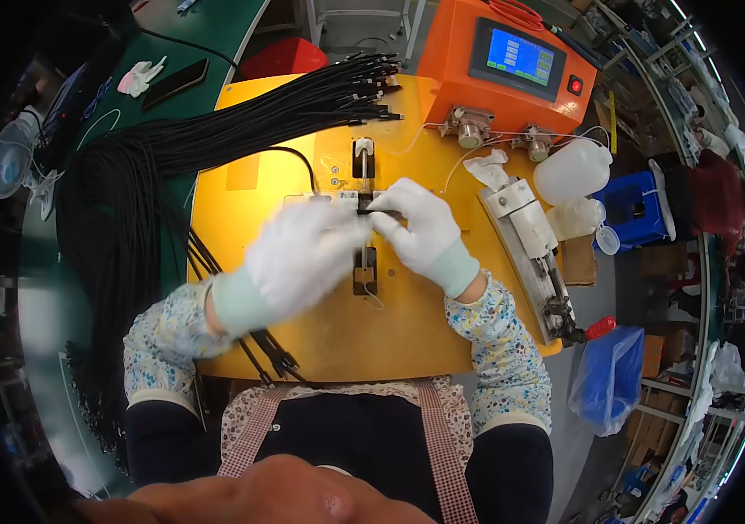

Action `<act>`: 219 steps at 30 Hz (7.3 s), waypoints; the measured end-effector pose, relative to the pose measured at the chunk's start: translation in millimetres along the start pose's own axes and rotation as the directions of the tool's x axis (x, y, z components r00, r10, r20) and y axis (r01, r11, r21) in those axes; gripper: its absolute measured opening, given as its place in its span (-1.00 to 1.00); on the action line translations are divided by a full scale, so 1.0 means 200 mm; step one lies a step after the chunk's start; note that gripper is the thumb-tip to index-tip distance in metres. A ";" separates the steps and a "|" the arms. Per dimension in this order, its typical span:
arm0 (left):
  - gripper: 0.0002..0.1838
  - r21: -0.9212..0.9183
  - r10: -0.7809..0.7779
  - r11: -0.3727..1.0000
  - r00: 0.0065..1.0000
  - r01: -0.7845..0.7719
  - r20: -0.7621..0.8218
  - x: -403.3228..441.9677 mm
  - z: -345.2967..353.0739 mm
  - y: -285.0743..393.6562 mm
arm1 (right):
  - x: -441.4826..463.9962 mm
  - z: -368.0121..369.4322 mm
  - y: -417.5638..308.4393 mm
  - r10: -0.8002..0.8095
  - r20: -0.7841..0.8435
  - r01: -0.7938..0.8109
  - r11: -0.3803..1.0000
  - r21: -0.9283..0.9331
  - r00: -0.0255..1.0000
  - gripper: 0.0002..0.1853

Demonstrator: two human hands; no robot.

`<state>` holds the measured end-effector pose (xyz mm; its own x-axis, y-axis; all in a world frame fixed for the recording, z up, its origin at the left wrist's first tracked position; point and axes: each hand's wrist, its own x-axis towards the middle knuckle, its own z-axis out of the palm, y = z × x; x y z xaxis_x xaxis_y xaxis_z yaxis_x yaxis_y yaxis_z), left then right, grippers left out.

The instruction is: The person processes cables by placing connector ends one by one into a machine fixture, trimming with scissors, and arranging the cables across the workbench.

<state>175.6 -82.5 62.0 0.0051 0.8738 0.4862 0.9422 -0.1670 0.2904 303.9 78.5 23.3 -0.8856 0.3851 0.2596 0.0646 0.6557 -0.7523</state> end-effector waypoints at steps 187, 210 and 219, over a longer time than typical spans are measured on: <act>-0.79 -0.109 0.227 0.955 0.916 -0.276 -0.331 -0.12 0.09 -0.17 | -0.24 -0.24 -0.30 0.531 0.590 -0.733 0.661 0.159 0.608 -0.60; -0.78 -0.121 0.226 0.953 0.919 -0.277 -0.322 -0.13 0.09 -0.16 | -0.25 -0.24 -0.31 -0.010 0.325 0.230 0.729 -0.645 0.946 -0.51; -0.70 -0.138 0.262 0.940 0.920 -0.311 -0.291 -0.13 0.06 -0.13 | -0.37 -0.38 -0.25 0.541 0.043 -0.542 0.833 0.111 0.840 -0.83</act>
<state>156.0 -95.0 32.1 0.1541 0.6277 0.7630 0.8381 -0.4921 0.2356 401.4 65.6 87.6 -0.7284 0.6506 -0.2149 0.4829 0.2650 -0.8346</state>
